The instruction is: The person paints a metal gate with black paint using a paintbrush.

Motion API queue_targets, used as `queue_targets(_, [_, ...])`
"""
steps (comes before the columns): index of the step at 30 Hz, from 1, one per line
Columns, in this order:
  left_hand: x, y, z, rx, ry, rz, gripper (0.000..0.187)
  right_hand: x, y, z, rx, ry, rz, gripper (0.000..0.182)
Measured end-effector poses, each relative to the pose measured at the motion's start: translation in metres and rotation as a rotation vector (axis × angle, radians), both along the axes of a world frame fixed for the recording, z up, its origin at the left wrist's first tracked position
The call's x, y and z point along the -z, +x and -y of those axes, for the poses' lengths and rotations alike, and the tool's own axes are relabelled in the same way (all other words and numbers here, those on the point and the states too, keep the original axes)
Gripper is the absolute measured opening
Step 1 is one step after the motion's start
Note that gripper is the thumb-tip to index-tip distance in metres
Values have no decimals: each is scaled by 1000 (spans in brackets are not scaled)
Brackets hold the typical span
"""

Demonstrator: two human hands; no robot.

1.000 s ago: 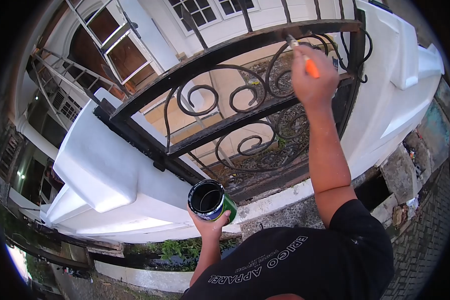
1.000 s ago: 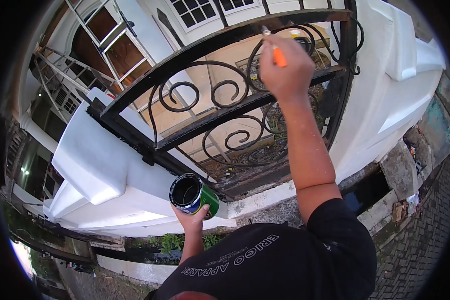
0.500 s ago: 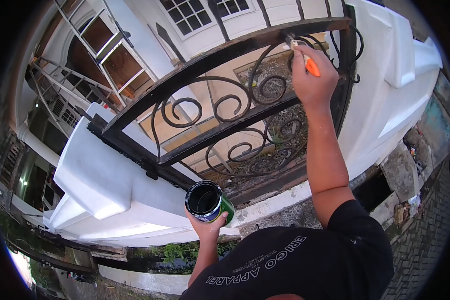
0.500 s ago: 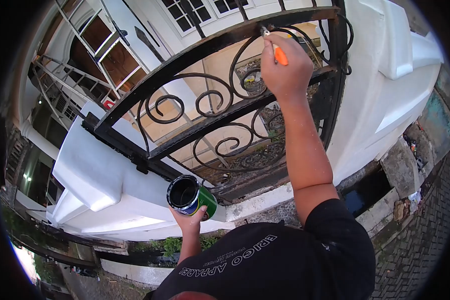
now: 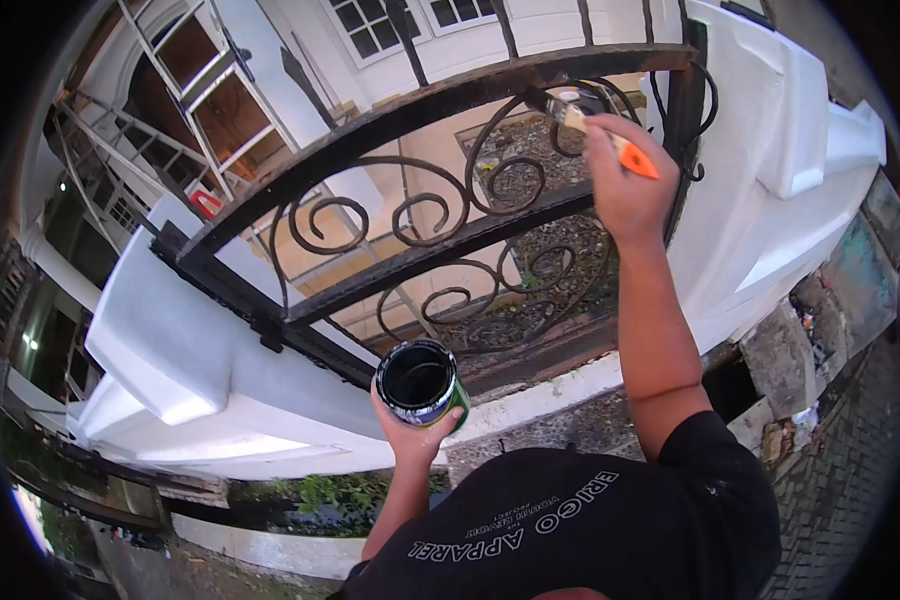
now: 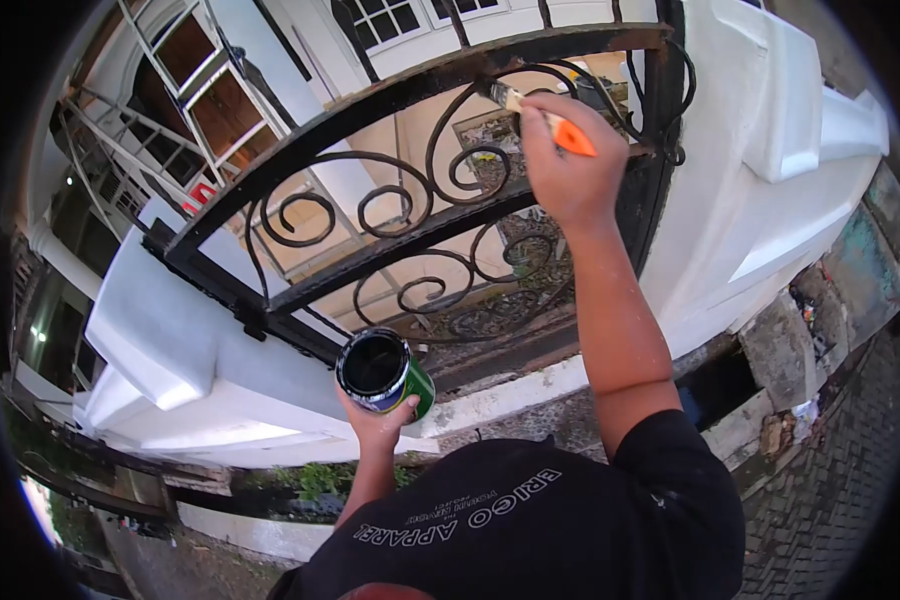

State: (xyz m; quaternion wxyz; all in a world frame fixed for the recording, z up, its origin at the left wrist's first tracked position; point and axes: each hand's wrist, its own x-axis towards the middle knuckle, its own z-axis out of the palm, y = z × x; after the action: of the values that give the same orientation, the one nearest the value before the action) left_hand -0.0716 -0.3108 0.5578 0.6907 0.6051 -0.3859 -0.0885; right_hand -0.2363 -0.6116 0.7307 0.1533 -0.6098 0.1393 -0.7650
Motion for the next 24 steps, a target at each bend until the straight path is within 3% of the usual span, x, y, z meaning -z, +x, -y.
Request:
queue_targets(2, [5, -7, 14, 24, -28, -12, 123, 1, -19, -13, -340, 296, 101, 11])
queue_targets(4, [12, -14, 27, 17, -6, 2, 121, 3, -34, -11, -454, 325, 75, 13])
queue_targets(7, [7, -32, 50, 11, -41, 113, 115, 7, -45, -7, -865, 443, 21, 15])
queue_targets(10, [3, -50, 68, 26, -28, 96, 113, 4, -55, -11, -996, 493, -247, 14])
queue_targets(12, [7, -64, 74, 24, -21, 67, 115, 0, -55, -26, -1006, 497, -370, 12])
queue_targets(14, [6, -73, 78, -4, -27, 90, 115, -3, -60, -36, -931, 447, -652, 10])
queue_targets(16, [4, -80, 79, 33, 38, 240, 119, -9, -57, -53, -858, 488, -730, 7])
queue_targets(18, [11, -84, 84, 24, 36, 243, 119, -12, -56, -59, -848, 382, -1012, 7])
queue_targets(19, [13, -85, 85, 47, 31, 214, 119, -7, -51, -59, -835, 235, -1016, 9])
queue_targets(24, [19, -90, 86, 50, -19, 109, 108, 11, -37, -66, -790, 262, -1250, 13])
